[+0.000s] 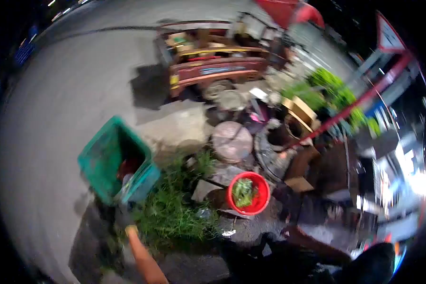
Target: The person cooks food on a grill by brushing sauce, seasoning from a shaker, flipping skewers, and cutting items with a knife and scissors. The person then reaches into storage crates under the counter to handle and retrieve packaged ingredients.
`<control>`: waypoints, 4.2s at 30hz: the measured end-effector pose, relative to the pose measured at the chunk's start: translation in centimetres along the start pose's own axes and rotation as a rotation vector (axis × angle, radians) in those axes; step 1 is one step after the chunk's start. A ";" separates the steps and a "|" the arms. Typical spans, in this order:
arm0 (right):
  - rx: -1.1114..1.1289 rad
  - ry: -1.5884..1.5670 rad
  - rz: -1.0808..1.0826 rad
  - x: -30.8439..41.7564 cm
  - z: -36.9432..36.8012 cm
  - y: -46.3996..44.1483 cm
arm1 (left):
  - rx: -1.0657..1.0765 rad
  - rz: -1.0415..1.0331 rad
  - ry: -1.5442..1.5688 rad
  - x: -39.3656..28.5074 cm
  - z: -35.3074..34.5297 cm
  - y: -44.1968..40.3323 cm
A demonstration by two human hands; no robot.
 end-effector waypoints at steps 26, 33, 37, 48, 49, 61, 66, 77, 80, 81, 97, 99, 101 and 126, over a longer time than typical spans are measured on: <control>-0.436 -0.205 -0.451 -37.6 -2.1 31.8 | 1.570 -0.467 -0.756 -20.9 -14.0 75.0; -1.021 -0.648 -0.755 -39.7 3.0 46.6 | 1.856 -1.123 -0.688 -27.8 -20.0 93.9; -1.123 -0.777 -0.879 -40.8 2.3 51.1 | 2.116 -1.440 -0.146 -34.7 -18.1 112.4; -1.404 -1.242 -0.900 -58.9 5.8 61.4 | 2.875 0.573 -0.576 -51.7 -10.3 151.0; -1.444 -1.278 -0.902 -61.0 7.3 62.7 | 2.882 0.743 -0.521 -52.9 -10.7 153.9; -1.641 -1.002 -0.786 -83.7 31.1 82.2 | 2.515 0.961 -0.151 -62.4 -22.0 177.5; -1.684 -0.847 -0.667 -100.2 41.2 89.7 | 2.117 0.691 -0.243 -63.5 -24.0 180.5; -1.839 -1.418 -0.549 -142.1 68.8 107.3 | 1.641 0.739 -0.148 -62.3 -20.6 188.0; -1.918 -1.377 -0.369 -149.0 72.0 107.9 | 1.537 0.625 -0.148 -63.0 -20.6 188.0; -2.042 -1.310 -0.324 -148.9 73.6 108.2 | 1.495 0.543 -0.158 -63.2 -20.4 187.8; -2.016 0.190 -0.826 -134.1 83.8 113.2 | 1.295 0.697 0.109 -62.1 -21.1 187.0; -2.021 0.103 -0.731 -126.0 85.8 109.8 | 1.306 0.672 0.087 -62.1 -21.0 187.0; -2.108 0.015 -0.242 -121.7 87.4 105.8 | 1.336 0.588 0.022 -62.9 -20.8 186.9; -0.799 -0.292 0.275 -91.6 86.0 60.9 | 1.501 0.718 0.065 -62.9 -21.1 182.3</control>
Point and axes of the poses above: each hand's wrist, its own y-axis away from the middle knuckle, its own z-axis out of the back of the hand, x = y × z, the point moved 5 cm from there along -y, towards the middle knuckle, and after that the axes turned 13 degrees about z, right-handed, at the moved point
